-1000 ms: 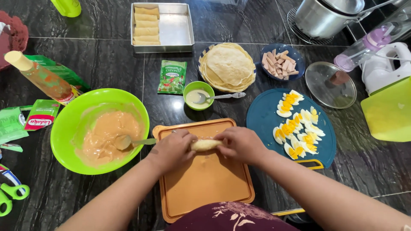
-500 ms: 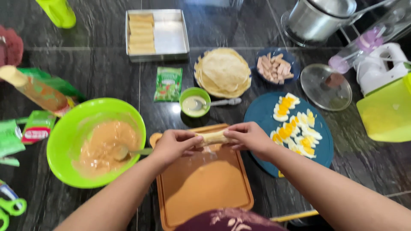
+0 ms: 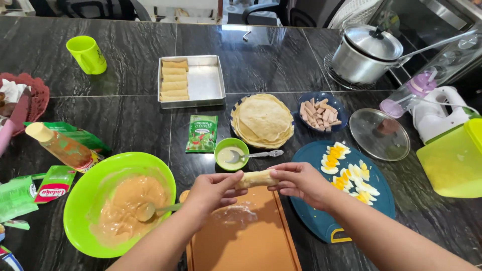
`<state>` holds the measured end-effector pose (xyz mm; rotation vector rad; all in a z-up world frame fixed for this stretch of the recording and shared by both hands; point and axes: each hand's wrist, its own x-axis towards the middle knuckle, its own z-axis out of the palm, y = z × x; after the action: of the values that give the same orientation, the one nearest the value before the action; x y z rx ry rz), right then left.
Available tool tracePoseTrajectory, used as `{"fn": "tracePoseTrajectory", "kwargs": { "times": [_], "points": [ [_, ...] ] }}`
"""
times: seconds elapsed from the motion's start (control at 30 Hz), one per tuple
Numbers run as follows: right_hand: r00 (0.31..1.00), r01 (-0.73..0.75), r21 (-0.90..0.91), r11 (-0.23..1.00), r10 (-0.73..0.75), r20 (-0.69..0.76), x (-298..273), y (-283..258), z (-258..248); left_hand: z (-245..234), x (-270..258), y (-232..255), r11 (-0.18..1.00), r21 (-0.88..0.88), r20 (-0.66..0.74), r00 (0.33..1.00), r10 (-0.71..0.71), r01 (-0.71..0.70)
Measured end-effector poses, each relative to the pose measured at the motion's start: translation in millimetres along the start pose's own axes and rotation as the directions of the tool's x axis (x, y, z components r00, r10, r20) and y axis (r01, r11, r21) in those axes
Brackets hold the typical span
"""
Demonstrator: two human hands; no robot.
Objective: Assembling and rolling spring rolls with ingredients like eggs, ham, and sauce.
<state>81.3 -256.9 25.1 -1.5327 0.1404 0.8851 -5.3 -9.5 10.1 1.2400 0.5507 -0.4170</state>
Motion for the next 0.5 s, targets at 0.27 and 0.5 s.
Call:
{"fn": "tracePoseTrajectory", "kwargs": {
  "times": [0.27,0.5],
  "points": [
    [0.994,0.102,0.058,0.993,-0.104,0.020,3,-54,-8,1,-22,61,0.991,-0.032,0.049,0.991,0.128,-0.127],
    [0.949,0.311,-0.082,0.947,-0.305,0.083,21,-181,49,-63,-11,174,0.958,-0.012,0.139,0.948,0.285,-0.286]
  ]
}}
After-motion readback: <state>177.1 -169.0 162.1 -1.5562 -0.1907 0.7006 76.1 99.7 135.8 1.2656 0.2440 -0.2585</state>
